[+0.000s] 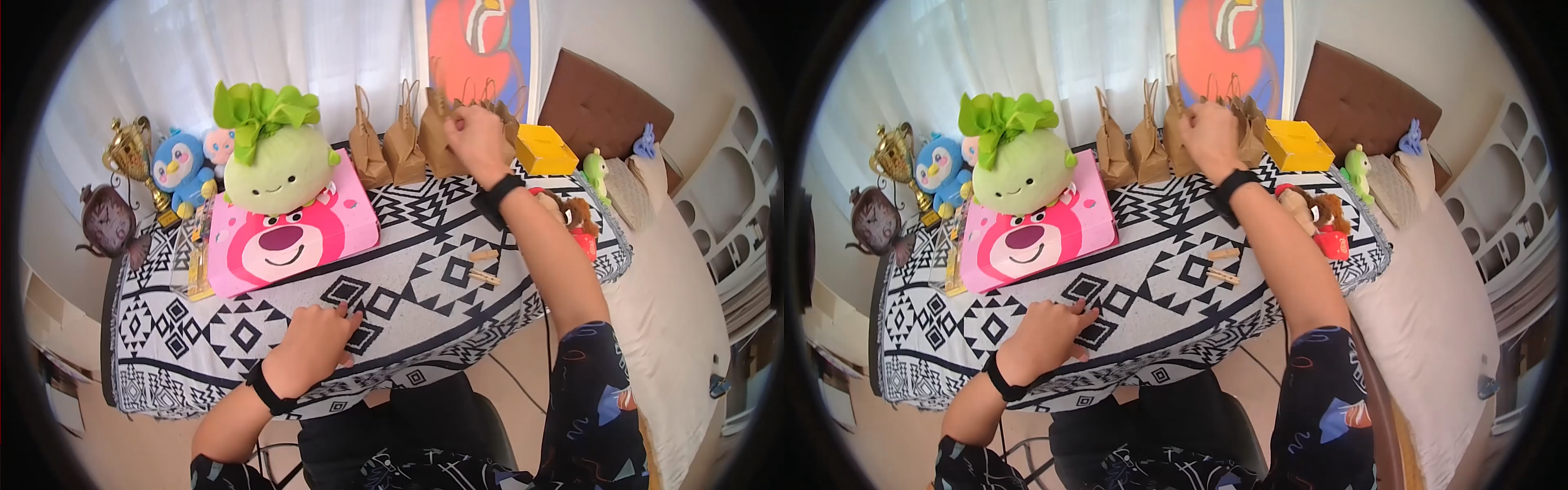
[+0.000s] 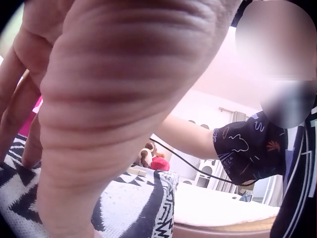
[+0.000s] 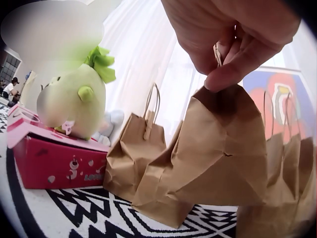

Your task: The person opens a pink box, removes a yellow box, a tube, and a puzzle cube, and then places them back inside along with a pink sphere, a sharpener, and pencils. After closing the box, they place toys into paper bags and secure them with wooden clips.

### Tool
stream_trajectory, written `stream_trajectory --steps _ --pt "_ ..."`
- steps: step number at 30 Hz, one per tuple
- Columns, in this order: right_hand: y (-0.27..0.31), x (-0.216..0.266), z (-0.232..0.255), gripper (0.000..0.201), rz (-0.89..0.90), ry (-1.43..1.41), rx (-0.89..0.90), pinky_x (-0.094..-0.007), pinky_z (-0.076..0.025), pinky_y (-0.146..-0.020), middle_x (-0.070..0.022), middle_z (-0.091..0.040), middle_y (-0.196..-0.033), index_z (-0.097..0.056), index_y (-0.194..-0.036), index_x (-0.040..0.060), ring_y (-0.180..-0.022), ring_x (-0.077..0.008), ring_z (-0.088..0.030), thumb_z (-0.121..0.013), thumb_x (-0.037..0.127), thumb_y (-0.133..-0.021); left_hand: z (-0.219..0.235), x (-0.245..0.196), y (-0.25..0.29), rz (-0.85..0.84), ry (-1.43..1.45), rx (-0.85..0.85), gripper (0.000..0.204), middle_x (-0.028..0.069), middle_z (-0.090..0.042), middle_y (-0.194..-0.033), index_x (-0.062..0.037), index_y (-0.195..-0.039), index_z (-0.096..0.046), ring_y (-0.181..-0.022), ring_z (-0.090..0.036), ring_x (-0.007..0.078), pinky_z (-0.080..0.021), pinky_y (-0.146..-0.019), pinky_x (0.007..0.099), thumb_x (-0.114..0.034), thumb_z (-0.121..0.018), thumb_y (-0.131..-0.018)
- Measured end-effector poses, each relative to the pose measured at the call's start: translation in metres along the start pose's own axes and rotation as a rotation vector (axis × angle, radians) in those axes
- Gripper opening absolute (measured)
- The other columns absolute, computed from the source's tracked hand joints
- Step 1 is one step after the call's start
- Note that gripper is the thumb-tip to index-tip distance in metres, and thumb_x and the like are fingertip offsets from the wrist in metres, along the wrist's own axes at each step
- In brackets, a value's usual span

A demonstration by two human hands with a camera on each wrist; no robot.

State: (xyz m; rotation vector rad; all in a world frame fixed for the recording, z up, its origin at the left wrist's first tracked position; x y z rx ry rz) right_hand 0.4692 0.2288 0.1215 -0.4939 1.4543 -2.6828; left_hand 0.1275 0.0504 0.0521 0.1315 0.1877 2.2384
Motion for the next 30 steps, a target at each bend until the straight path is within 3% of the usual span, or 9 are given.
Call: stream_trajectory --steps 2,6,9,11,14,18,21,26,30 --pt "0.005 -0.008 -0.027 0.019 0.004 0.007 -0.024 -0.0439 -0.057 -0.074 -0.0167 -0.071 -0.077 -0.077 -0.081 0.0025 -0.075 -0.0344 -0.071 -0.072 0.021 -0.083 0.001 0.000 0.000 -0.017 -0.016 0.012 0.077 0.0158 -0.068 -0.137 -0.0105 -0.138 -0.065 -0.091 -0.075 0.0345 -0.059 -0.076 0.0431 -0.042 -0.087 -0.072" --pt "0.020 -0.020 -0.059 0.024 -0.063 0.035 -0.011 -0.0444 -0.057 -0.074 -0.0191 -0.071 -0.078 -0.076 -0.079 0.0017 -0.076 -0.0360 -0.071 -0.073 0.025 -0.086 -0.002 0.001 0.000 -0.018 0.005 -0.010 0.077 0.0170 -0.067 -0.137 -0.0107 -0.137 -0.065 -0.090 -0.075 0.0338 -0.059 -0.075 0.0431 -0.042 -0.088 -0.070" --pt "0.021 -0.022 -0.058 0.032 -0.249 -0.090 0.159 -0.0480 -0.055 -0.077 -0.0218 -0.072 -0.086 -0.076 -0.085 0.0010 -0.083 -0.0387 -0.072 -0.070 0.032 -0.092 0.000 -0.001 0.000 0.005 0.015 -0.016 0.078 0.0175 -0.067 -0.137 -0.0108 -0.137 -0.065 -0.090 -0.075 0.0336 -0.059 -0.075 0.0430 -0.041 -0.088 -0.070" --pt "0.016 -0.012 -0.025 0.031 -0.248 -0.003 -0.070 -0.0564 -0.054 -0.081 -0.0233 -0.072 -0.098 -0.072 -0.106 0.0023 -0.091 -0.0469 -0.071 -0.065 0.031 -0.097 0.001 -0.002 0.000 0.014 0.005 -0.003 0.077 0.0169 -0.067 -0.137 -0.0106 -0.138 -0.065 -0.089 -0.075 0.0334 -0.058 -0.076 0.0428 -0.040 -0.088 -0.070" --pt "0.007 -0.039 -0.021 0.036 -0.245 0.075 -0.095 -0.0584 -0.054 -0.081 -0.0228 -0.073 -0.105 -0.066 -0.121 0.0049 -0.091 -0.0482 -0.071 -0.063 0.033 -0.097 0.001 -0.003 -0.002 0.029 0.009 0.013 0.076 0.0159 -0.067 -0.137 -0.0104 -0.138 -0.064 -0.088 -0.075 0.0335 -0.058 -0.075 0.0426 -0.039 -0.088 -0.071" --pt "0.011 -0.068 -0.023 0.032 -0.278 0.314 0.257 -0.0561 -0.056 -0.082 -0.0229 -0.074 -0.099 -0.067 -0.121 0.0104 -0.095 -0.0439 -0.072 -0.063 0.031 -0.097 0.003 -0.003 -0.002 0.023 -0.007 0.021 0.076 0.0152 -0.067 -0.137 -0.0101 -0.138 -0.064 -0.088 -0.075 0.0336 -0.058 -0.075 0.0425 -0.039 -0.088 -0.071" --pt "0.008 -0.079 -0.016 0.023 -0.196 0.309 0.222 -0.0562 -0.056 -0.080 -0.0212 -0.074 -0.103 -0.067 -0.106 0.0060 -0.093 -0.0452 -0.071 -0.062 0.026 -0.097 0.003 -0.003 -0.001 0.025 -0.003 0.014 0.076 0.0153 -0.067 -0.138 -0.0103 -0.138 -0.064 -0.087 -0.075 0.0337 -0.058 -0.074 0.0424 -0.039 -0.088 -0.071" --pt "0.007 -0.049 0.055 0.020 -0.073 0.273 0.104 -0.0534 -0.056 -0.075 -0.0175 -0.074 -0.095 -0.066 -0.099 0.0056 -0.088 -0.0404 -0.071 -0.061 0.024 -0.096 0.004 -0.005 0.004 0.034 0.007 -0.023 0.076 0.0137 -0.065 -0.141 -0.0118 -0.140 -0.063 -0.086 -0.075 0.0337 -0.059 -0.074 0.0426 -0.040 -0.086 -0.073" --pt "0.026 0.000 0.130 0.013 0.066 0.105 0.078 -0.0443 -0.053 -0.066 -0.0146 -0.070 -0.085 -0.066 -0.095 0.0048 -0.074 -0.0337 -0.069 -0.065 0.017 -0.095 0.008 0.004 0.005 -0.002 0.033 -0.028 0.073 0.0147 -0.069 -0.133 -0.0114 -0.140 -0.064 -0.086 -0.075 0.0347 -0.058 -0.074 0.0434 -0.038 -0.086 -0.075"
Point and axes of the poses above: each hand's wrist, its own y-axis away from the middle knuckle, its own z-axis out of the back of the hand, x = y × z, the point moved 3 cm from there along -y, towards the middle knuckle
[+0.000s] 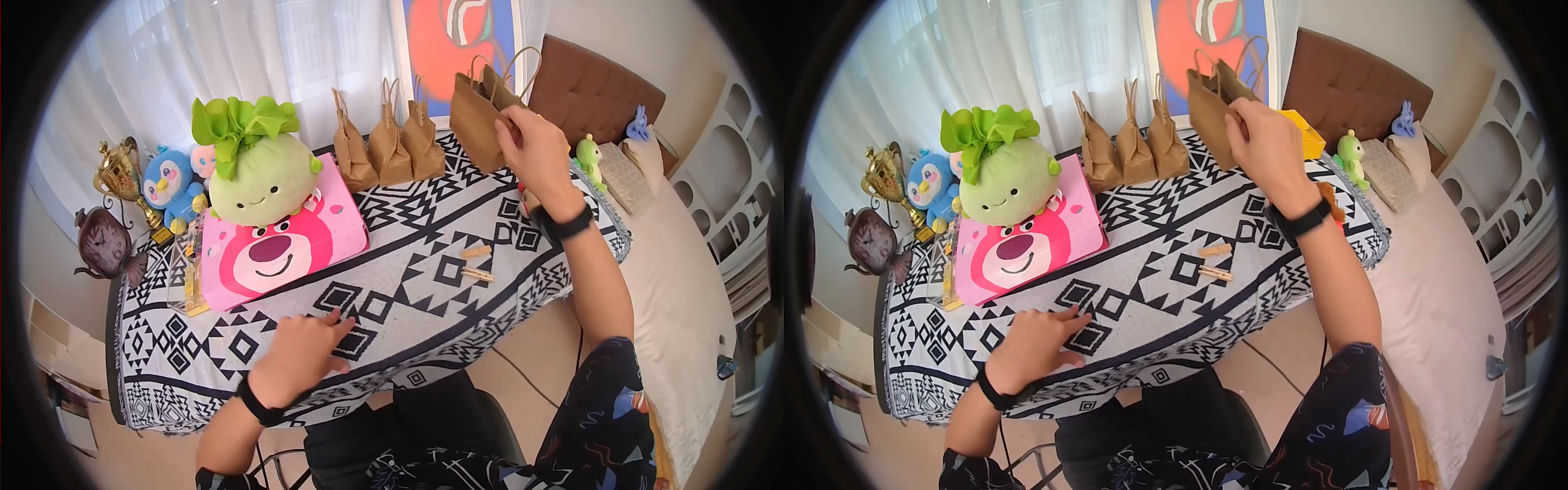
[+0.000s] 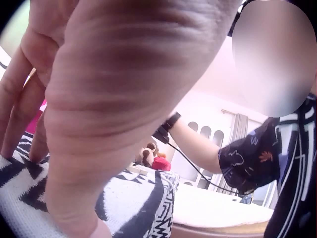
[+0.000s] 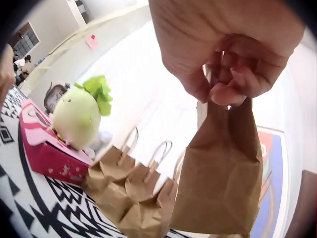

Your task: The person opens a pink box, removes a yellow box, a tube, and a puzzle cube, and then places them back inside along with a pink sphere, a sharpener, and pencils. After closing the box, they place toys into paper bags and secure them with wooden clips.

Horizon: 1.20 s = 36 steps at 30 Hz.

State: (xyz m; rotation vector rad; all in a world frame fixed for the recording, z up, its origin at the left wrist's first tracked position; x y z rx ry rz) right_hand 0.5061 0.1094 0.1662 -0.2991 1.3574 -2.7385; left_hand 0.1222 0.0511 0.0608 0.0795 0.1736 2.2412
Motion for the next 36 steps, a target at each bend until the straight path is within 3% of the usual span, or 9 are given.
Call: stream_trajectory --steps 5,8,12,15,20,25,32,34,36 --pt "0.053 0.062 0.053 0.009 0.203 -0.329 0.162 -0.0337 -0.050 -0.055 -0.0082 -0.068 -0.082 -0.069 -0.098 0.0076 -0.062 -0.0235 -0.065 -0.072 0.011 -0.090 0.062 0.020 0.000 0.001 0.476 -0.786 0.033 0.0186 -0.075 -0.109 -0.0043 -0.123 -0.071 -0.097 -0.074 0.0344 -0.056 -0.088 0.0381 -0.009 -0.075 -0.091" --pt "0.083 0.095 0.049 0.013 0.354 -0.536 0.245 -0.0298 -0.047 -0.052 -0.0042 -0.062 -0.077 -0.071 -0.098 0.0088 -0.057 -0.0172 -0.060 -0.076 0.005 -0.086 0.102 0.008 0.003 -0.067 0.593 -0.926 0.025 0.0120 -0.075 -0.116 -0.0032 -0.120 -0.072 -0.117 -0.067 0.0326 -0.052 -0.100 0.0399 -0.005 -0.067 -0.096" --pt "0.105 0.123 0.034 0.013 0.478 -0.531 0.250 -0.0310 -0.046 -0.049 -0.0008 -0.060 -0.082 -0.070 -0.093 0.0109 -0.059 -0.0176 -0.060 -0.079 0.011 -0.084 0.108 -0.003 -0.014 -0.303 0.525 -0.674 0.024 0.0117 -0.073 -0.118 -0.0046 -0.120 -0.072 -0.123 -0.063 0.0332 -0.044 -0.112 0.0483 -0.007 -0.064 -0.097" --pt "0.114 0.129 0.025 0.015 0.504 -0.636 0.242 -0.0322 -0.047 -0.051 -0.0021 -0.062 -0.098 -0.066 -0.084 0.0087 -0.060 -0.0184 -0.060 -0.080 0.013 -0.082 0.096 -0.012 -0.027 -0.324 0.453 -0.382 0.024 0.0111 -0.074 -0.111 -0.0067 -0.114 -0.076 -0.121 -0.062 0.0345 -0.019 -0.126 0.0631 -0.019 -0.068 -0.095" --pt "0.114 0.119 0.034 0.027 0.597 -0.520 0.346 -0.0335 -0.047 -0.052 -0.0019 -0.060 -0.098 -0.059 -0.082 0.0084 -0.061 -0.0202 -0.060 -0.081 0.025 -0.084 0.096 -0.017 -0.023 -0.349 0.202 -0.409 0.033 0.0106 -0.072 -0.101 -0.0071 -0.099 -0.080 -0.118 -0.063 0.0333 -0.015 -0.128 0.0652 -0.035 -0.080 -0.082" --pt "0.117 0.098 0.043 0.032 0.557 -0.371 0.384 -0.0335 -0.048 -0.054 -0.0015 -0.060 -0.097 -0.063 -0.096 0.0105 -0.064 -0.0206 -0.061 -0.082 0.034 -0.085 0.098 -0.007 -0.017 -0.262 0.251 -0.346 0.038 0.0103 -0.065 -0.088 -0.0025 -0.091 -0.077 -0.114 -0.064 0.0347 -0.042 -0.113 0.0529 -0.038 -0.083 -0.079" --pt "0.110 0.083 0.049 0.037 0.418 -0.597 0.462 -0.0331 -0.049 -0.055 -0.0061 -0.064 -0.091 -0.069 -0.101 0.0073 -0.067 -0.0255 -0.066 -0.077 0.041 -0.091 0.078 0.009 -0.024 -0.289 0.356 -0.595 0.035 0.0168 -0.071 -0.103 0.0058 -0.077 -0.071 -0.102 -0.065 0.0350 -0.053 -0.085 0.0452 -0.024 -0.073 -0.095" --pt "0.091 0.054 0.037 0.037 0.113 -0.806 0.428 -0.0352 -0.053 -0.060 -0.0078 -0.073 -0.090 -0.074 -0.100 0.0061 -0.072 -0.0271 -0.070 -0.076 0.042 -0.092 0.074 0.008 -0.025 -0.105 0.524 -0.466 0.033 0.0189 -0.074 -0.107 0.0062 -0.074 -0.071 -0.087 -0.070 0.0318 -0.056 -0.072 0.0397 -0.014 -0.067 -0.100" --pt "0.057 0.017 0.041 0.034 -0.108 -0.383 0.372 -0.0394 -0.056 -0.068 -0.0107 -0.076 -0.090 -0.076 -0.097 0.0027 -0.077 -0.0283 -0.072 -0.069 0.036 -0.097 0.081 0.000 -0.025 -0.111 0.535 -0.425 0.030 0.0186 -0.074 -0.105 0.0054 -0.074 -0.073 -0.081 -0.071 0.0302 -0.055 -0.067 0.0374 -0.013 -0.069 -0.098"
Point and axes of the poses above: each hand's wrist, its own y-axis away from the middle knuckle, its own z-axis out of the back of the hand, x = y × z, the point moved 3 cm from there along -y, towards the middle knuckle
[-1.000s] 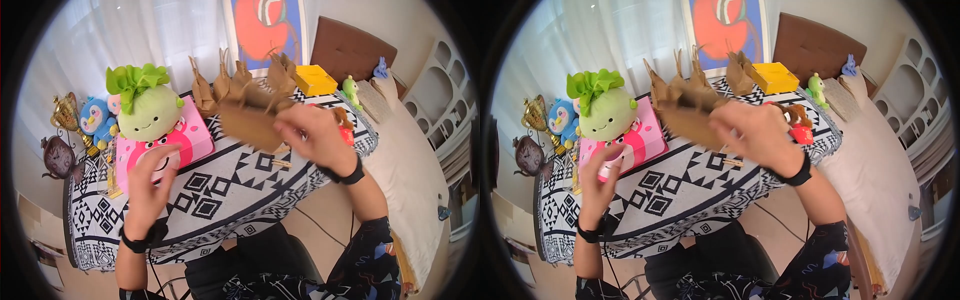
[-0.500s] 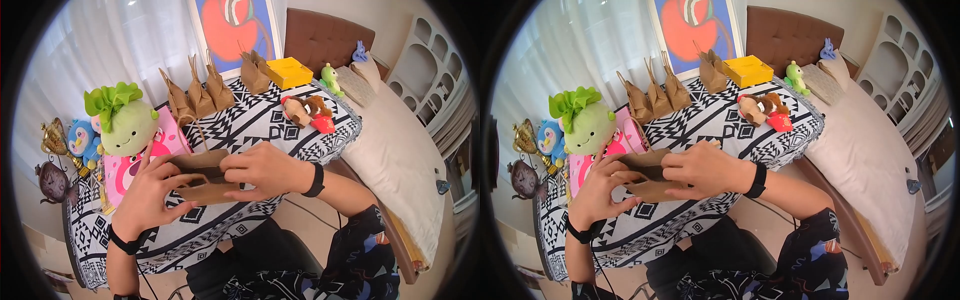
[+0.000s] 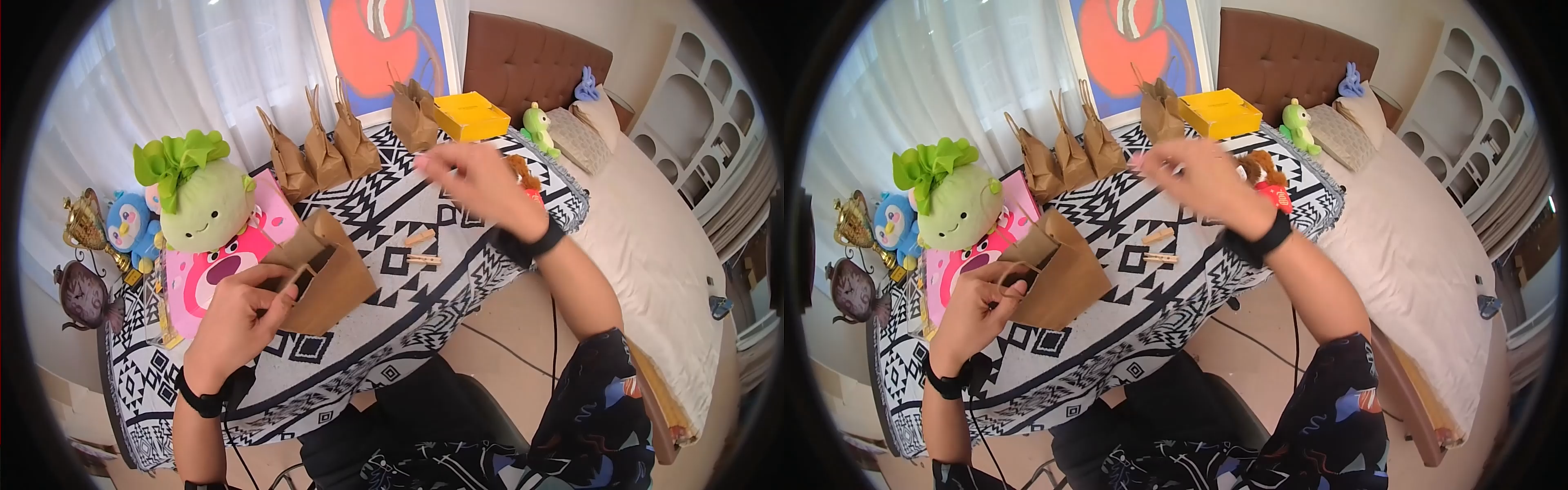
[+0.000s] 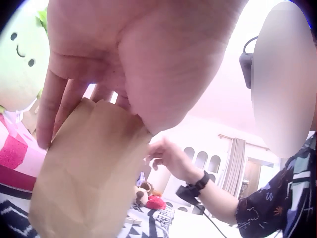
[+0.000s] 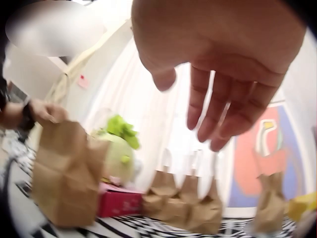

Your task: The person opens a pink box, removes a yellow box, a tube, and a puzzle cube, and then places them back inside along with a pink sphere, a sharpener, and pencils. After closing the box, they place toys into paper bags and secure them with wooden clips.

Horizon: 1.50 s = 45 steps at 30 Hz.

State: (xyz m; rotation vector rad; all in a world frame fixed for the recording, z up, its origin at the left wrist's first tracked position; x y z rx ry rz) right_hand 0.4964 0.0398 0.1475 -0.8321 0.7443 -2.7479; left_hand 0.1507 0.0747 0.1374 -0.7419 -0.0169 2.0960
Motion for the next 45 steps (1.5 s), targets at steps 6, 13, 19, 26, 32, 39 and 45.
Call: stream_trajectory --steps 6,13,19,26,32,39,45 --pt "-0.043 -0.137 0.008 0.045 -0.388 0.876 0.258 -0.0433 -0.059 -0.080 -0.0164 -0.077 -0.092 -0.080 -0.100 0.0069 -0.091 -0.0338 -0.075 -0.074 0.050 -0.088 0.000 -0.004 0.000 0.009 0.039 0.021 0.024 0.0193 -0.074 -0.106 0.0043 -0.076 -0.075 -0.075 -0.073 0.0277 -0.059 -0.064 0.0330 -0.015 -0.079 -0.089" --pt "-0.045 -0.167 -0.018 0.042 -0.568 0.585 0.557 -0.0435 -0.058 -0.089 -0.0219 -0.075 -0.114 -0.077 -0.107 0.0020 -0.106 -0.0359 -0.074 -0.079 0.033 -0.078 0.005 -0.009 0.003 0.075 0.026 0.039 0.026 0.0186 -0.071 -0.109 0.0054 -0.075 -0.073 -0.084 -0.073 0.0269 -0.061 -0.073 0.0329 -0.016 -0.084 -0.083" --pt "-0.051 -0.140 0.000 0.053 -0.347 0.409 0.389 -0.0378 -0.057 -0.081 -0.0150 -0.073 -0.100 -0.065 -0.105 0.0054 -0.094 -0.0282 -0.071 -0.092 0.028 -0.066 0.003 -0.009 0.007 0.013 0.042 0.030 0.032 0.0190 -0.071 -0.108 0.0021 -0.066 -0.070 -0.082 -0.071 0.0296 -0.056 -0.073 0.0370 -0.021 -0.084 -0.082" --pt "-0.040 0.022 0.015 0.050 -0.045 -0.705 0.047 -0.0285 -0.058 -0.087 -0.0058 -0.068 -0.112 -0.049 -0.110 0.0101 -0.108 -0.0151 -0.067 -0.087 -0.001 -0.080 0.001 -0.006 0.004 0.001 0.008 0.051 0.031 0.0152 -0.071 -0.098 0.0024 -0.066 -0.071 -0.071 -0.070 0.0290 -0.056 -0.066 0.0367 -0.021 -0.085 -0.081" --pt "-0.017 0.095 -0.047 0.048 0.182 -0.925 0.162 -0.0329 -0.055 -0.100 -0.0029 -0.063 -0.116 -0.051 -0.104 0.0087 -0.115 -0.0128 -0.063 -0.089 -0.002 -0.077 -0.002 0.001 -0.001 -0.028 0.034 0.039 0.031 0.0152 -0.071 -0.095 0.0035 -0.066 -0.071 -0.073 -0.070 0.0281 -0.058 -0.067 0.0355 -0.021 -0.085 -0.080" --pt "-0.017 0.098 -0.070 0.045 0.116 -0.655 0.392 -0.0310 -0.057 -0.091 -0.0029 -0.067 -0.103 -0.058 -0.111 0.0042 -0.105 -0.0119 -0.068 -0.089 0.005 -0.078 0.002 0.011 0.004 0.026 0.090 0.049 0.032 0.0162 -0.071 -0.094 0.0037 -0.067 -0.072 -0.076 -0.071 0.0279 -0.059 -0.068 0.0345 -0.023 -0.087 -0.078" --pt "-0.024 0.117 -0.082 0.044 0.458 -0.135 0.506 -0.0393 -0.056 -0.072 -0.0155 -0.067 -0.087 -0.058 -0.103 0.0020 -0.079 -0.0306 -0.072 -0.087 0.013 -0.072 0.001 0.001 -0.003 -0.048 0.085 -0.032 0.032 0.0159 -0.070 -0.091 0.0032 -0.078 -0.075 -0.076 -0.070 0.0289 -0.057 -0.067 0.0354 -0.025 -0.089 -0.075"
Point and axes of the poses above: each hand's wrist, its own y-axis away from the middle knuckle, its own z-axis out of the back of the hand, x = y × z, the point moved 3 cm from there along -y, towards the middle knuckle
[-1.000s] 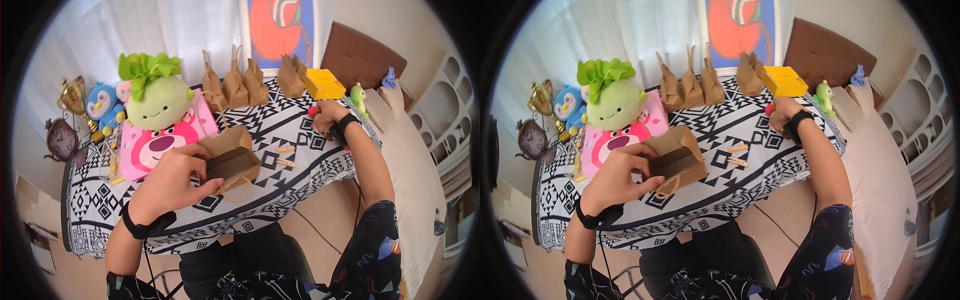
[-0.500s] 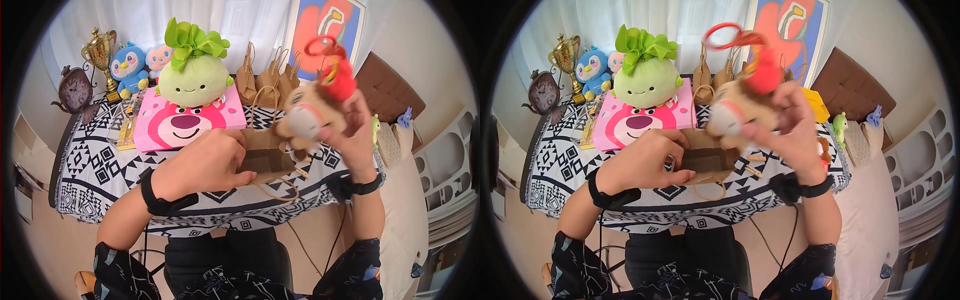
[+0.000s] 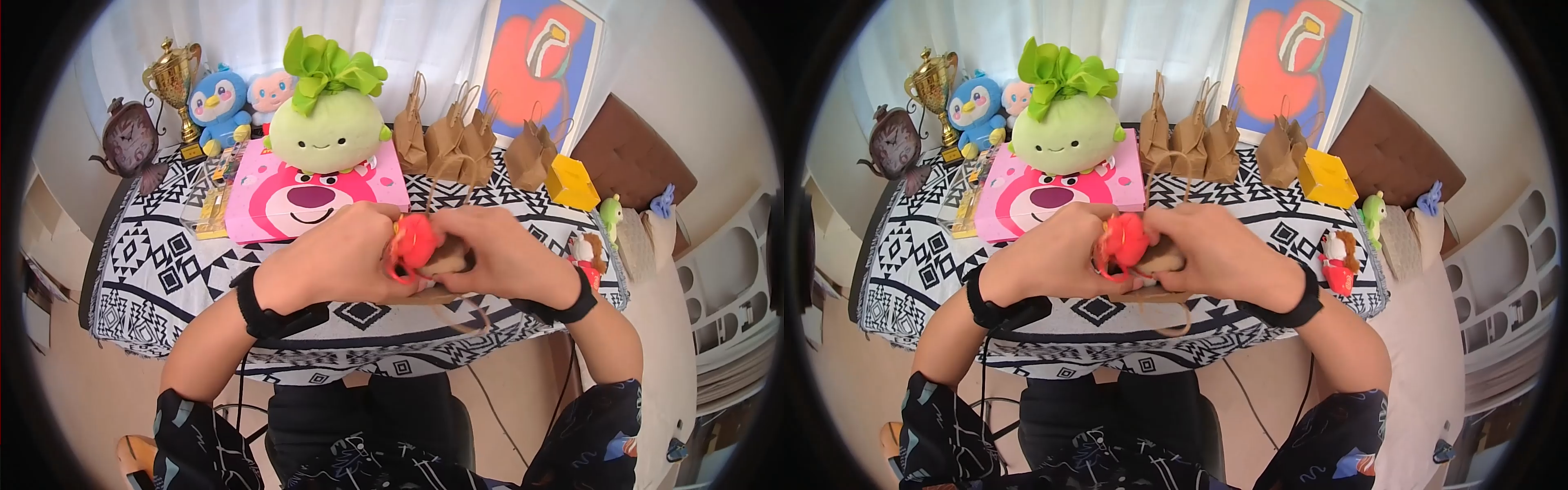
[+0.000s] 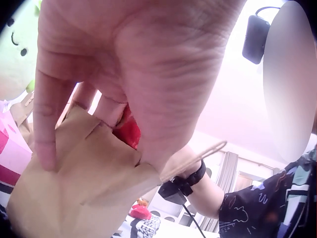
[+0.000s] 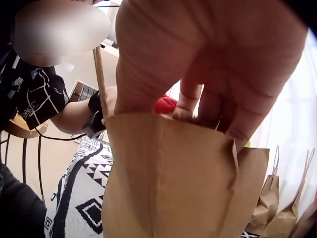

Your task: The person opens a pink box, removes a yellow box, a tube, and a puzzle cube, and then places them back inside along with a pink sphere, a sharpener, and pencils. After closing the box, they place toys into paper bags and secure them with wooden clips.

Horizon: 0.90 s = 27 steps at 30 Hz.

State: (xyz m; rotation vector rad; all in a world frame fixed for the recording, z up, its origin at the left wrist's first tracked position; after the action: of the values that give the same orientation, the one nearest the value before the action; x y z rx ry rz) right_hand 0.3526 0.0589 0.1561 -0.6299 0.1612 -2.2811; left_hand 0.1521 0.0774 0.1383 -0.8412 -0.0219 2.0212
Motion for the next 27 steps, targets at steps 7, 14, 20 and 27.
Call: stream_trajectory --steps 7,14,20,27 --pt "-0.028 -0.007 -0.021 0.034 0.006 0.211 0.279 -0.0483 -0.054 -0.069 -0.0168 -0.066 -0.073 -0.063 -0.092 0.0029 -0.074 -0.0425 -0.068 -0.084 0.017 -0.069 0.003 0.004 0.001 0.023 -0.026 0.023 0.036 0.0158 -0.067 -0.084 0.0031 -0.077 -0.073 -0.073 -0.067 0.0313 -0.054 -0.065 0.0394 -0.028 -0.091 -0.073" --pt "-0.032 -0.025 -0.066 0.020 0.036 0.361 0.321 -0.0423 -0.059 -0.072 -0.0163 -0.075 -0.083 -0.078 -0.093 0.0067 -0.075 -0.0352 -0.073 -0.080 0.019 -0.078 -0.003 0.010 0.000 0.014 0.004 0.002 0.042 0.0131 -0.064 -0.076 0.0013 -0.068 -0.071 -0.071 -0.066 0.0299 -0.052 -0.064 0.0392 -0.034 -0.093 -0.075" --pt "-0.018 -0.005 0.013 0.018 -0.103 -0.181 0.033 -0.0296 -0.058 -0.075 -0.0094 -0.077 -0.083 -0.074 -0.104 0.0005 -0.080 -0.0153 -0.076 -0.076 0.015 -0.094 0.009 0.001 0.008 0.068 0.199 -0.101 0.049 0.0136 -0.064 -0.112 0.0018 -0.111 -0.069 -0.097 -0.070 0.0238 -0.066 -0.082 0.0368 -0.024 -0.092 -0.078" --pt "0.058 -0.029 0.025 0.021 -0.546 -0.194 -0.158 -0.0286 -0.058 -0.073 -0.0074 -0.078 -0.093 -0.076 -0.103 0.0038 -0.081 -0.0153 -0.073 -0.081 0.021 -0.091 -0.006 0.021 0.035 0.293 0.128 -0.094 0.042 0.0150 -0.060 -0.131 -0.0013 -0.107 -0.066 -0.109 -0.069 0.0264 -0.066 -0.087 0.0387 -0.019 -0.091 -0.078"
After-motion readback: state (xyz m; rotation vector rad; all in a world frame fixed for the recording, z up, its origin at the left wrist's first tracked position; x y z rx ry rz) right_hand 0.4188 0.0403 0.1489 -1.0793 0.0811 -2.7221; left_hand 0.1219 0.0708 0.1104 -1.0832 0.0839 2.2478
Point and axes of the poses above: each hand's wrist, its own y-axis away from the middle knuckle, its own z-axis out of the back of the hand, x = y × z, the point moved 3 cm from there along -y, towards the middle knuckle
